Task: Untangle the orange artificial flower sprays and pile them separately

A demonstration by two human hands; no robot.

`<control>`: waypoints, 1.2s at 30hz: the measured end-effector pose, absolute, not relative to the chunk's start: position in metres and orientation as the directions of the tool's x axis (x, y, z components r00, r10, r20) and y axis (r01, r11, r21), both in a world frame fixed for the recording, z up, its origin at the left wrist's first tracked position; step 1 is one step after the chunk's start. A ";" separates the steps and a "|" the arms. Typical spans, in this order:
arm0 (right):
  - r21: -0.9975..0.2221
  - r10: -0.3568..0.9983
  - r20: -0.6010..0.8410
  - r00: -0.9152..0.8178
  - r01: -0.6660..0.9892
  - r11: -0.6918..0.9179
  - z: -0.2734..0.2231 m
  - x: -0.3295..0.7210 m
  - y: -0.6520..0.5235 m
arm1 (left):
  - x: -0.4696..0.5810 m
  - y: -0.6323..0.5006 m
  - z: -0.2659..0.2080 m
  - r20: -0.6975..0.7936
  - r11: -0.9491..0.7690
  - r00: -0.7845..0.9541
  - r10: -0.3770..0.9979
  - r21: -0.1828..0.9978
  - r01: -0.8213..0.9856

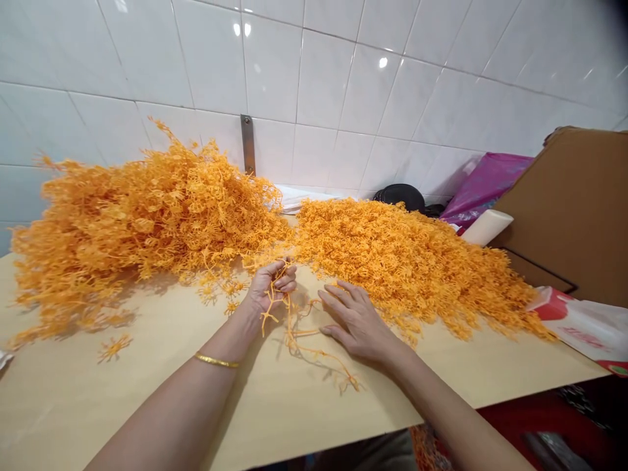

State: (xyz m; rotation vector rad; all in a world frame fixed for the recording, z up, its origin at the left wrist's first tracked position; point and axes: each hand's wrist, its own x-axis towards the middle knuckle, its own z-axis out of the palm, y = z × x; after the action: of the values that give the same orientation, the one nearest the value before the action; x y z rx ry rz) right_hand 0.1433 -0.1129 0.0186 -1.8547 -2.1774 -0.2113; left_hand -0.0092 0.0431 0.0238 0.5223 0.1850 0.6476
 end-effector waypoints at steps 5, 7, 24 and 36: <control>-0.084 0.930 0.359 -0.076 0.990 0.114 0.003 0.165 -0.086 | -0.037 0.059 0.035 0.084 0.563 0.640 0.764 0.398 -0.724; -0.061 0.920 0.386 -0.065 0.994 0.096 -0.001 0.171 -0.085 | -0.043 0.064 0.036 0.095 0.534 0.605 0.790 0.379 -0.756; 0.002 0.906 0.406 -0.122 0.991 0.133 0.020 0.140 -0.074 | -0.024 0.051 0.030 0.029 0.582 0.806 0.591 0.676 -0.451; 0.086 0.906 0.407 -0.115 0.992 0.088 0.052 0.142 -0.053 | -0.006 0.025 0.021 -0.168 0.290 0.822 0.545 0.957 0.004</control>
State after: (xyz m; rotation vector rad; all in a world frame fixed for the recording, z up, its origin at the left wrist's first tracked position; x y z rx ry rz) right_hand 0.1418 -0.0530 0.0517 -1.9023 -2.1166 -0.5007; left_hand -0.0061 0.0253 0.0206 1.2367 0.5235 0.3832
